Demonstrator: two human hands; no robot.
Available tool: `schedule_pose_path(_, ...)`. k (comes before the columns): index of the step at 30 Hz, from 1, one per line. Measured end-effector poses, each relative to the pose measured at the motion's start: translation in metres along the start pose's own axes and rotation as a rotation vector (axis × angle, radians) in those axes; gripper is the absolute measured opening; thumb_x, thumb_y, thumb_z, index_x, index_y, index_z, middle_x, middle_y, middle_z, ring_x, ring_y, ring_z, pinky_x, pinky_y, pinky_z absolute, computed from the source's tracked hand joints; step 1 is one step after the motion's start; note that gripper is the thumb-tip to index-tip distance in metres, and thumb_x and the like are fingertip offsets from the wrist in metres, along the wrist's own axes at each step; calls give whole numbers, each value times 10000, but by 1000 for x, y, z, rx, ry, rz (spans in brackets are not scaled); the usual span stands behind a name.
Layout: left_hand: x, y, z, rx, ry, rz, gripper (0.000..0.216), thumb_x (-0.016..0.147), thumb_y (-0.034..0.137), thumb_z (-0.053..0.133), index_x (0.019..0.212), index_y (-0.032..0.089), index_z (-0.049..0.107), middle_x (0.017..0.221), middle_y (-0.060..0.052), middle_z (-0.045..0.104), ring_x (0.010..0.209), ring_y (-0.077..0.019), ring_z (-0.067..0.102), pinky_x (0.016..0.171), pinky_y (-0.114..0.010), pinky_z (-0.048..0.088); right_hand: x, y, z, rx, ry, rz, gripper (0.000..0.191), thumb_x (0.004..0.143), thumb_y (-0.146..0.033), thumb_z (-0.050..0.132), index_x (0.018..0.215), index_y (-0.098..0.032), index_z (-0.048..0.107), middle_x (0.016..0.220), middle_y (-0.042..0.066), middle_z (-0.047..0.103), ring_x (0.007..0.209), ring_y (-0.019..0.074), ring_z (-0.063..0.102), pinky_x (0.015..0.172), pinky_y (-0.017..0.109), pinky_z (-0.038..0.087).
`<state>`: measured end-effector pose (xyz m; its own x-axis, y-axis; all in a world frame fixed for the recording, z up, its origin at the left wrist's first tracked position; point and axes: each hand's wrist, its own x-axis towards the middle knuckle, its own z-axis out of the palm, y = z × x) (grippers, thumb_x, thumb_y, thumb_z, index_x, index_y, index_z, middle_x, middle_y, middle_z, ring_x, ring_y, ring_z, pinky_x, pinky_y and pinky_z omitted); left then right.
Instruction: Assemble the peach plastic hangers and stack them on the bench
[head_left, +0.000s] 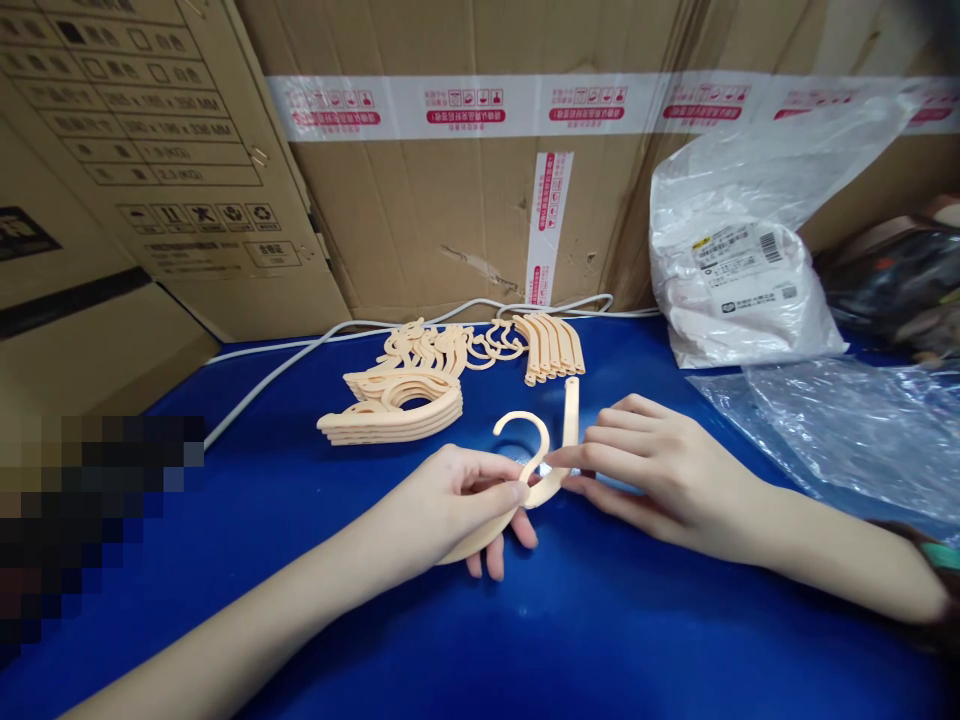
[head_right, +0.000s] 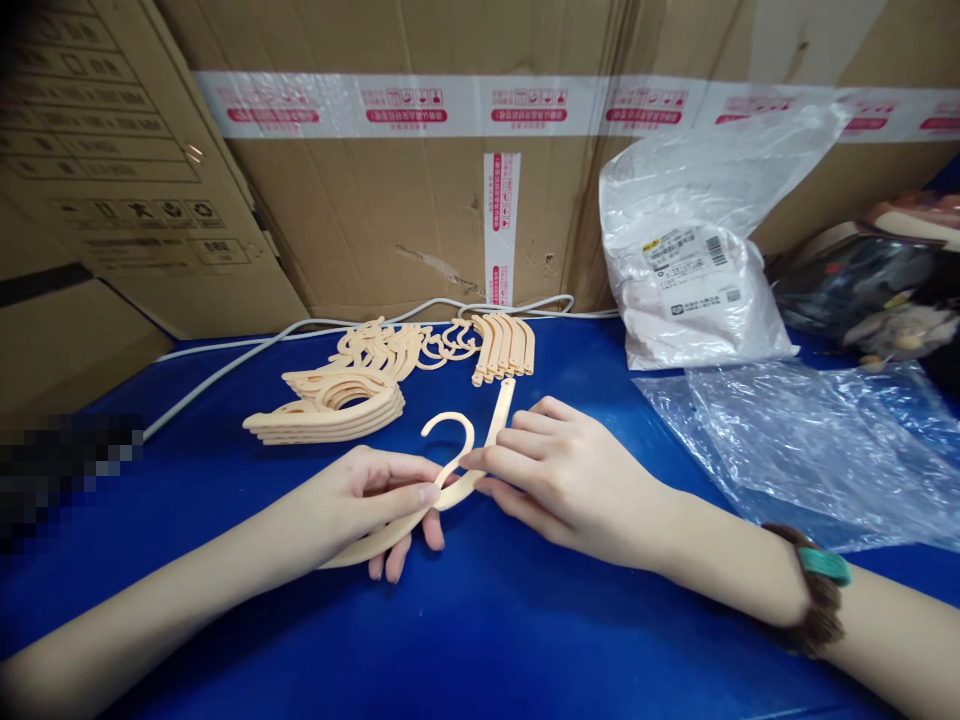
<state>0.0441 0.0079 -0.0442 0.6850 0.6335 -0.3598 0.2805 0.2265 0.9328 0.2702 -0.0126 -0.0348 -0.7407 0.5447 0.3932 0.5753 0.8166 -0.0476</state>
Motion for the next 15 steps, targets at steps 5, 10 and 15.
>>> schedule_pose_path(5,-2,1,0,61,-19,2,268,865,376,520,840,128,622,707,-25,664,448,-76,560,418,-159,429,0,0,1,33,-34,-2,281,991,-278,425,1147,-150,622,865,57,683,756,165,547,716,317,344)
schedule_pose_path(10,-4,1,1,139,-31,-15,277,882,377,500,874,127,620,762,-38,674,471,-74,557,443,-160,420,-1,0,3,12,-62,-14,315,993,-289,412,1172,-132,618,914,79,689,792,176,542,724,332,364)
schedule_pose_path(15,-9,1,5,276,-22,76,288,933,382,447,937,156,625,757,-6,659,482,-65,531,479,-160,417,-1,0,1,27,-91,15,313,984,-301,433,1186,-142,612,940,74,681,835,182,540,738,339,368)
